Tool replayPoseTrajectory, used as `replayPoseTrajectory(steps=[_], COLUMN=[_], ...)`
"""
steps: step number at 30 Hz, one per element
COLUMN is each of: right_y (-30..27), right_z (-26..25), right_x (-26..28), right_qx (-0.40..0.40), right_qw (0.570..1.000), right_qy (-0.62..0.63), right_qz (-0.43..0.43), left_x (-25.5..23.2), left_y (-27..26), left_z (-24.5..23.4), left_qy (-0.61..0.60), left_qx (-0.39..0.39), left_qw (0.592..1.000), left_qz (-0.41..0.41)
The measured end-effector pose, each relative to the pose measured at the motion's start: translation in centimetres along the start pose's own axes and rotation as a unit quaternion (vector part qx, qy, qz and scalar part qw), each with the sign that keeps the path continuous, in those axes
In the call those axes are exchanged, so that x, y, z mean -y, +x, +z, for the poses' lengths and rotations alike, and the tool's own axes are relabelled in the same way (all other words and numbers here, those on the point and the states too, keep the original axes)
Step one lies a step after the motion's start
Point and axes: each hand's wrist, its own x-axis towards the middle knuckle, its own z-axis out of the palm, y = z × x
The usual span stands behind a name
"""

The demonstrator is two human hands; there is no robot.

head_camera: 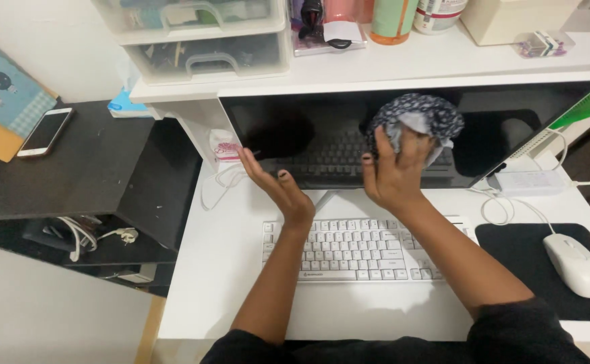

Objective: Cleaning a computer monitor and keyboard using a cloth.

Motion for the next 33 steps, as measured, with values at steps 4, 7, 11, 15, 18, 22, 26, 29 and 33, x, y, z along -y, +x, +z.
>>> replayPoseTrajectory(steps=[4,7,11,15,18,22,26,29,33], right_y=[2.1,3.3,7.2,9.1,8.2,7.5,4.5,2.9,0.6], right_z=[1.3,2.5,3.0,4.9,6.8,6.6,6.2,5.7,5.7], right_x=[2.3,3.6,6.3,9.1,10.7,12.2,12.1,10.4,7.8], right_qx=[0.011,0.004,-0.019,-0.049,-0.039,0.010,0.057,0.082,0.136], right_qw=[0.998,0.994,0.990,0.988,0.985,0.973,0.944,0.925,0.893], right_qy=[-0.031,-0.038,-0.042,-0.037,-0.041,0.048,0.155,0.201,0.187], right_qz=[-0.061,-0.098,-0.137,-0.144,-0.165,-0.226,-0.287,-0.313,-0.386], left_x=[-2.3,-6.5,0.2,1.9,1.2,2.0,3.3,2.0,0.7], left_y=[-0.5,0.0,-1.6,-1.9,-1.9,-2.2,-2.6,-2.1,-1.3], left_z=[-0.5,-0.6,-1.1,-1.3,-1.5,-1.1,-1.0,-1.2,-1.4], left_qy=[0.018,-0.041,-0.089,-0.111,-0.154,-0.195,-0.173,-0.180,-0.193], left_qx=[0.002,-0.038,-0.015,-0.021,-0.018,-0.048,-0.069,-0.060,-0.049], left_qw=[0.998,0.993,0.992,0.992,0.986,0.978,0.982,0.981,0.979], left_qz=[-0.053,-0.104,-0.086,-0.047,-0.061,-0.047,-0.043,-0.046,-0.030])
